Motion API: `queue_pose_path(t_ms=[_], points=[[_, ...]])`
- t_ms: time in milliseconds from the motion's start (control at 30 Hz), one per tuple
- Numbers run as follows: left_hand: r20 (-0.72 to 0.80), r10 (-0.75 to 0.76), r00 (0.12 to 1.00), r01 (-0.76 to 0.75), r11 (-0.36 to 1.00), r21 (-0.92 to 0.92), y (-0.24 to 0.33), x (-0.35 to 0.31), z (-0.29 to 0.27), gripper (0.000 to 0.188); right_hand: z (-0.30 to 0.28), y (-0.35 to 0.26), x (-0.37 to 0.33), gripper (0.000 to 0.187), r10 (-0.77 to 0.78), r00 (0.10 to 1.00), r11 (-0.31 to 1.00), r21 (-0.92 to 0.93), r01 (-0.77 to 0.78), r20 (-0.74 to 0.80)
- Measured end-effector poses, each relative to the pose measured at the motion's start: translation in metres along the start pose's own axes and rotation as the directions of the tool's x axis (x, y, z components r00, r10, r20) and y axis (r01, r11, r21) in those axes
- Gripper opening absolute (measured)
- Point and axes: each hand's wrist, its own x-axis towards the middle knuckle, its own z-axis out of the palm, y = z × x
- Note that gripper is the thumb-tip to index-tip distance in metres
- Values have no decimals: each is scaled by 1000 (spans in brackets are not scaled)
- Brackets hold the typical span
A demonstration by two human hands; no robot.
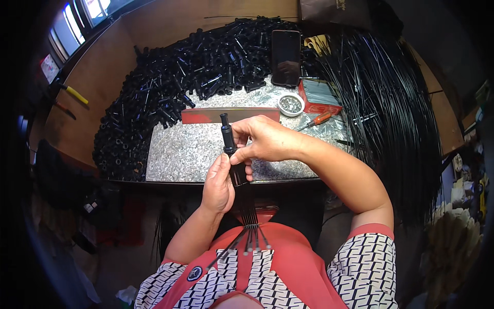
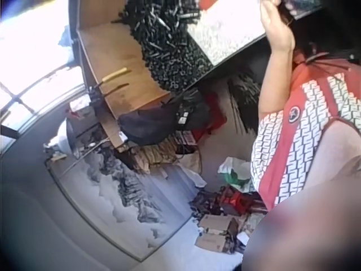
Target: Assembling bundles of black industrial components using a workbench jig, pliers, and a hammer.
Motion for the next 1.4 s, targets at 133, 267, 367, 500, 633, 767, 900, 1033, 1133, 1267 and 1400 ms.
queue_pose_path(t_ms=[133, 267, 367, 500, 633, 767, 900, 1033, 1133, 1267, 1400], points=[[-19, -5, 1000, 5, 1000, 28, 2, 2, -9, 38, 21, 16, -2, 33, 65, 971, 997, 66, -51, -231], [-56, 24, 998, -22, 999, 32, 5, -2, -8, 39, 41, 25, -14, 50, 166, 904, 986, 76, -148, -393], [-45, 39, 998, -41, 999, -35, 6, -5, -5, 40, 62, 36, -23, 46, 213, 880, 966, 227, -124, -425], [-111, 121, 986, -107, 987, 122, 10, -4, 2, 40, 73, 31, -28, 30, 346, 906, 813, 560, -161, -243], [-63, 150, 987, -140, 980, 141, 13, -7, 2, 41, 76, 22, -29, 34, 277, 932, 795, 601, -85, -235], [-47, 50, 998, -50, 999, 7, 18, -4, -9, 43, 84, 22, -29, 32, 233, 929, 806, 592, -20, -287], [50, 60, 997, -53, 991, -124, 15, -1, -23, 40, 86, 22, -26, 32, 209, 932, 798, 602, 13, -297], [91, 45, 995, -33, 992, -121, 20, 2, -26, 38, 85, 22, -26, 33, 181, 945, 783, 621, 29, -273], [163, 42, 986, -25, 994, -104, 24, 3, -29, 36, 83, 23, -25, 35, 146, 959, 783, 621, 37, -241], [139, 61, 988, -58, 998, -25, 24, 4, -26, 34, 83, 27, -23, 37, 118, 967, 777, 627, 52, -226], [20, 123, 992, -123, 992, -24, 17, 3, -25, 34, 83, 29, -21, 38, 110, 964, 791, 609, 63, -243]])
